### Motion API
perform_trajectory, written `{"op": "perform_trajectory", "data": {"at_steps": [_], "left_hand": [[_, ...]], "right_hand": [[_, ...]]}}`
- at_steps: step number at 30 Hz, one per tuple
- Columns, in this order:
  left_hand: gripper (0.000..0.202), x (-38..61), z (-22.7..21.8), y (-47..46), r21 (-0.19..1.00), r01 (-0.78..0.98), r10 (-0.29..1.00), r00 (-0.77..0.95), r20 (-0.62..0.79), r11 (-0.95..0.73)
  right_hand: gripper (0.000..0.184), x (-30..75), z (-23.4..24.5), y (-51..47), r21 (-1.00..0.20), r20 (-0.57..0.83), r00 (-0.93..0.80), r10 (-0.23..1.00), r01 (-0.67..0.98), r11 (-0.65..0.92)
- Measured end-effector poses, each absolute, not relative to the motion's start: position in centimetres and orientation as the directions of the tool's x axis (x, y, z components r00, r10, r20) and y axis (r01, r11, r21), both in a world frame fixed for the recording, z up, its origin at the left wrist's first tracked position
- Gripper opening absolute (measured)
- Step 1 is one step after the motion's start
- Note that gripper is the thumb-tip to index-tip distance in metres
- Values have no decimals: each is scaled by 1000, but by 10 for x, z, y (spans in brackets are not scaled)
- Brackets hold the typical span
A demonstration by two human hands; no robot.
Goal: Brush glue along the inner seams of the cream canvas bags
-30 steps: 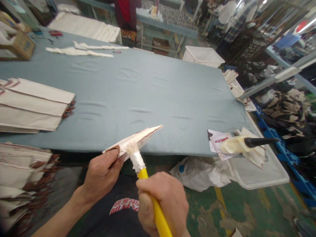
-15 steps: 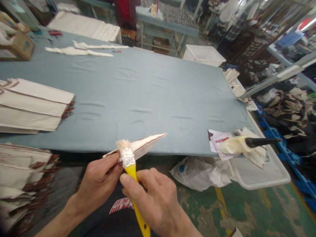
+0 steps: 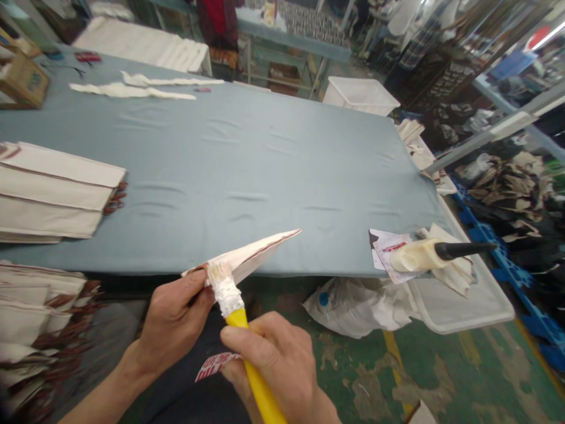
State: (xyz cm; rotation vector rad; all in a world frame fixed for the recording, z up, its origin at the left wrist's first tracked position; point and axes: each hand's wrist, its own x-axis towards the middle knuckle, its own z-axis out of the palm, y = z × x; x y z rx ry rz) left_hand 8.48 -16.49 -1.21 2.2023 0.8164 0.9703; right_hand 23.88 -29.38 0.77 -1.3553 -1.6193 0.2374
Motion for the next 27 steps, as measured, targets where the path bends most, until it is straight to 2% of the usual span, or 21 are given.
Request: {"op": "perform_trajectory", "data": {"at_steps": [3, 6, 12, 15, 18, 20, 25, 27], "left_hand": [[33, 84, -18, -164, 669, 268, 682, 543, 490, -693], [31, 83, -23, -163, 592, 278, 629, 559, 541, -757], [26, 82, -23, -161, 434, 278, 505, 619, 601, -857], [25, 80, -23, -160, 407, 289, 492, 630, 601, -867], [25, 77, -24, -159, 410, 295, 499, 622, 604, -863], [26, 76, -25, -159, 417, 294, 504, 616, 605, -860], [26, 77, -27, -160, 418, 285, 500, 607, 618, -863], [27, 78, -27, -161, 421, 283, 500, 616, 608, -862]], "right_hand": [[22, 247, 19, -300, -806, 488, 246, 837, 496, 324], [22, 256, 31, -296, -847, 469, 392, 791, 453, 278], [23, 257, 39, -274, -743, 505, 280, 817, 622, 246], [21, 244, 37, -269, -678, 522, 183, 833, 681, 275], [24, 234, 36, -272, -659, 549, 122, 827, 671, 339], [25, 236, 37, -276, -684, 536, 137, 833, 649, 334], [24, 255, 38, -276, -766, 470, 339, 815, 616, 186], [24, 255, 39, -273, -761, 448, 317, 836, 626, 170]]}}
